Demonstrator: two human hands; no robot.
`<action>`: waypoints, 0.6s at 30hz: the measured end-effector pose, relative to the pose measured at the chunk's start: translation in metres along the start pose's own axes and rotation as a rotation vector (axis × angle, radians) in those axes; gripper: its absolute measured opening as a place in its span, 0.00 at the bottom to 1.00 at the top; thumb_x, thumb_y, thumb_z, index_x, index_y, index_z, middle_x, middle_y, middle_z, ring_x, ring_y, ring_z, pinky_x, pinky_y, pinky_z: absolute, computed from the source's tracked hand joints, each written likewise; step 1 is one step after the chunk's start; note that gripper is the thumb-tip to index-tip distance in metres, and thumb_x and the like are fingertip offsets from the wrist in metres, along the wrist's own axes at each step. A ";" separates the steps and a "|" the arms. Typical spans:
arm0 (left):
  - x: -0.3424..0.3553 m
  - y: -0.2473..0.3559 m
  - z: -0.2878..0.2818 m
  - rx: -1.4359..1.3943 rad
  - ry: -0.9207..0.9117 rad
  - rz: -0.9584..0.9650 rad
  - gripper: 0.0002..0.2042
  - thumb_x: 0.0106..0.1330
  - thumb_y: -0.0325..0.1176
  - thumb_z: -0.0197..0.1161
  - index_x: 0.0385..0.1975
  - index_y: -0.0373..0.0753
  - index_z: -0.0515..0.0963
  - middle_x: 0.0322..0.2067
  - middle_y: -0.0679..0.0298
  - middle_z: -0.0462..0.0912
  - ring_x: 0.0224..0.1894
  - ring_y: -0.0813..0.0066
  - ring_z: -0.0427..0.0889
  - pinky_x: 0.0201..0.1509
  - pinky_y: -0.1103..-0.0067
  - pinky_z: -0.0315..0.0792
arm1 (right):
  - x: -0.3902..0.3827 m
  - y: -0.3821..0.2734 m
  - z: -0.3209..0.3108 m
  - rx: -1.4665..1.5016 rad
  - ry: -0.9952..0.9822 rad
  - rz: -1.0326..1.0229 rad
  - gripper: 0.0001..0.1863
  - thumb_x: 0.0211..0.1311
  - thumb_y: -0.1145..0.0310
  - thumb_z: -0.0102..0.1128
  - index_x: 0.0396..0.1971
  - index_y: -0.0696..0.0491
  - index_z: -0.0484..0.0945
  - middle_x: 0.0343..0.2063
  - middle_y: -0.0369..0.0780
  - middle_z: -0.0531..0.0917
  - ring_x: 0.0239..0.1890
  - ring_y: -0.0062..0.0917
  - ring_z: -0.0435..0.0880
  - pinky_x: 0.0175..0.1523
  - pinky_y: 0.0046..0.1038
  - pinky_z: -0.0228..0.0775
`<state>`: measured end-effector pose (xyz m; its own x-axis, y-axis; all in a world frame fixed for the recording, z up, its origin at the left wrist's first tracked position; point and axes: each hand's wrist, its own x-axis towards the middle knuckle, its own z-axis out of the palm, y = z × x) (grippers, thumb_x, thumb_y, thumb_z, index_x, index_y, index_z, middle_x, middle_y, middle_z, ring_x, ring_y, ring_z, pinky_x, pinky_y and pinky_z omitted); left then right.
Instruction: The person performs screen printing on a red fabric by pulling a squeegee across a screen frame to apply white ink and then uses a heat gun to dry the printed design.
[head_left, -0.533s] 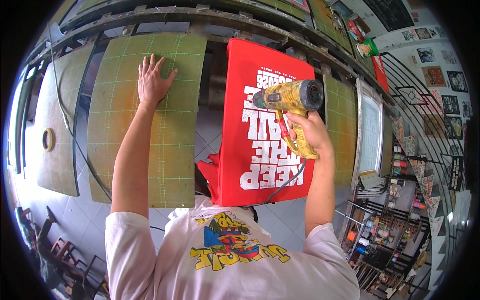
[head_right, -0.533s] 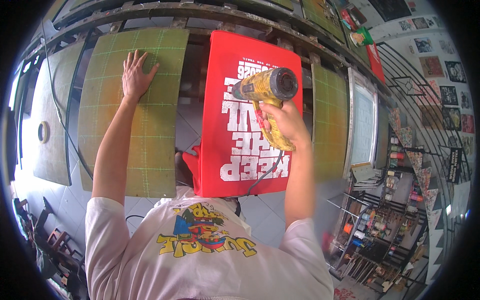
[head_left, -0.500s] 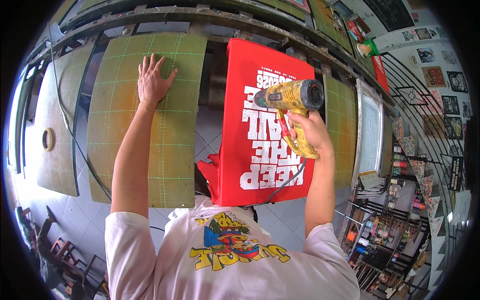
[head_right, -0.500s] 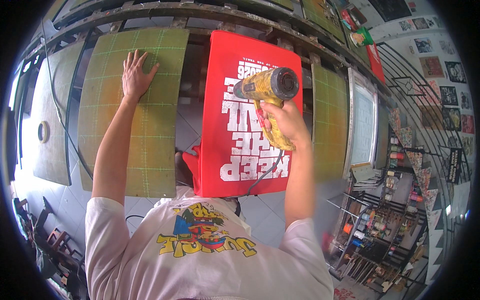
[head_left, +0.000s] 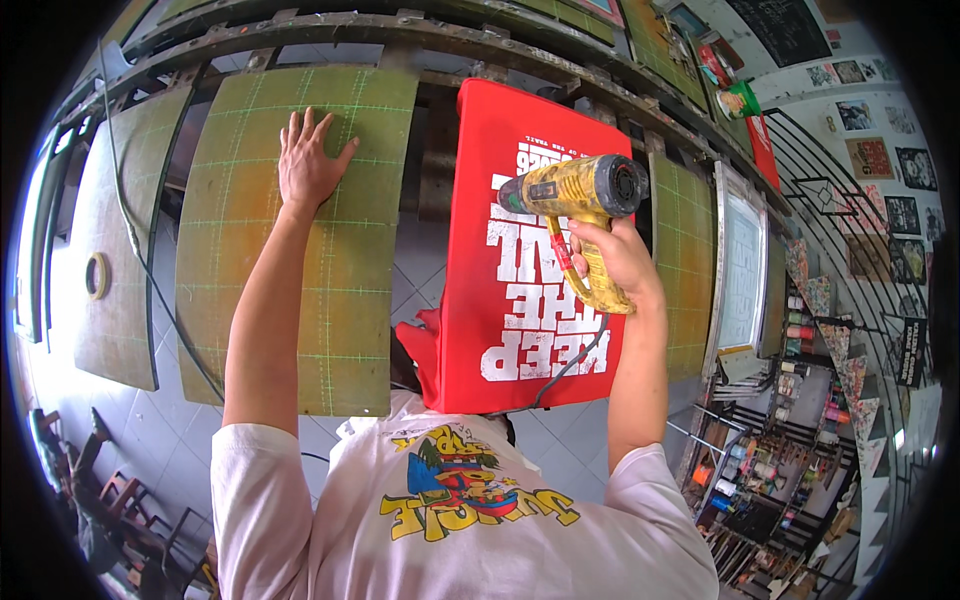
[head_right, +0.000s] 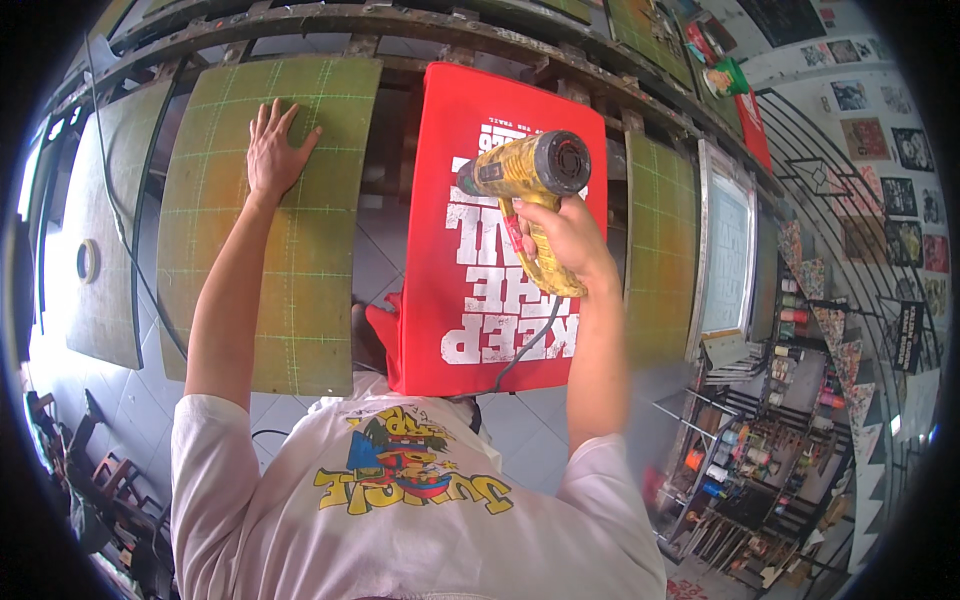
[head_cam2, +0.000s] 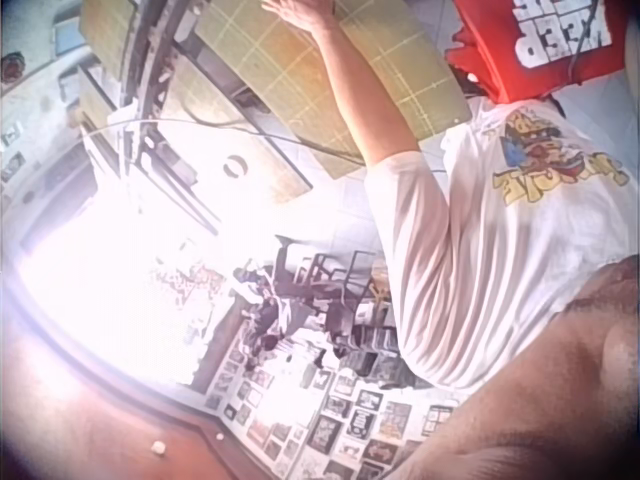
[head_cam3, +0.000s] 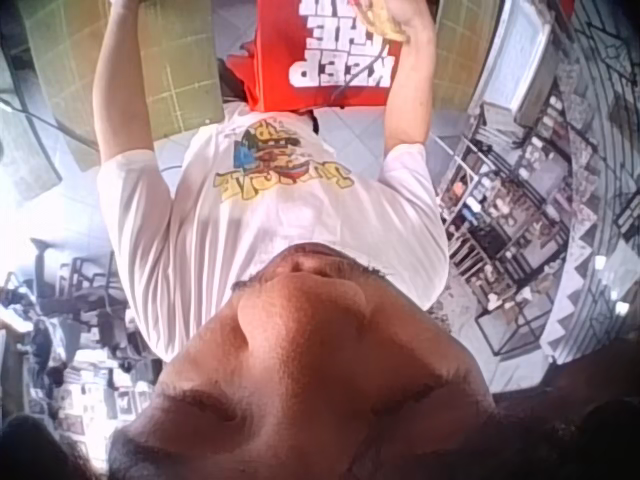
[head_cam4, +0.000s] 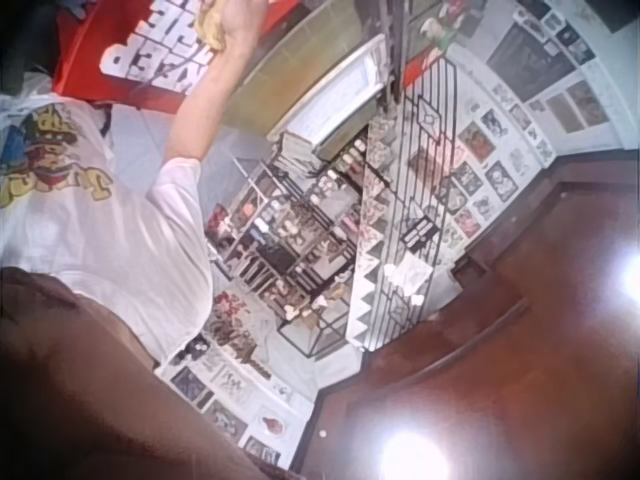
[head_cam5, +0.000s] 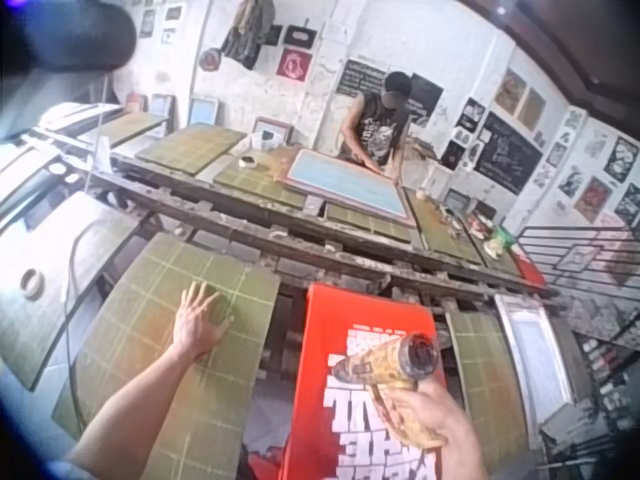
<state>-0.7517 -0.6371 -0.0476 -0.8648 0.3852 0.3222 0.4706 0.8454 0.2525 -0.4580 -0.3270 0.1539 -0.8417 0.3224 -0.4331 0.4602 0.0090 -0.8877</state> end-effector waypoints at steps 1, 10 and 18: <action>-0.001 0.000 0.000 0.003 0.001 0.000 0.35 0.70 0.63 0.61 0.69 0.43 0.74 0.75 0.49 0.65 0.79 0.48 0.58 0.83 0.57 0.51 | 0.000 0.000 0.001 0.008 0.001 -0.002 0.09 0.70 0.71 0.62 0.44 0.59 0.77 0.26 0.36 0.78 0.21 0.17 0.77 0.26 0.25 0.71; -0.001 -0.001 0.001 0.006 0.001 -0.003 0.35 0.70 0.62 0.61 0.69 0.44 0.74 0.75 0.49 0.65 0.79 0.49 0.57 0.83 0.57 0.51 | 0.003 -0.002 -0.002 -0.017 0.056 0.008 0.08 0.70 0.71 0.62 0.43 0.58 0.77 0.26 0.35 0.78 0.20 0.18 0.78 0.25 0.25 0.70; -0.001 0.001 0.001 0.006 -0.001 -0.002 0.35 0.70 0.62 0.60 0.69 0.43 0.75 0.75 0.49 0.65 0.80 0.48 0.56 0.83 0.57 0.50 | 0.013 -0.001 -0.012 -0.030 0.059 -0.003 0.08 0.70 0.70 0.62 0.42 0.58 0.76 0.25 0.35 0.78 0.20 0.18 0.78 0.25 0.26 0.70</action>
<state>-0.7509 -0.6362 -0.0485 -0.8656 0.3840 0.3213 0.4683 0.8481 0.2478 -0.4656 -0.3114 0.1514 -0.8252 0.3779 -0.4197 0.4669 0.0384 -0.8835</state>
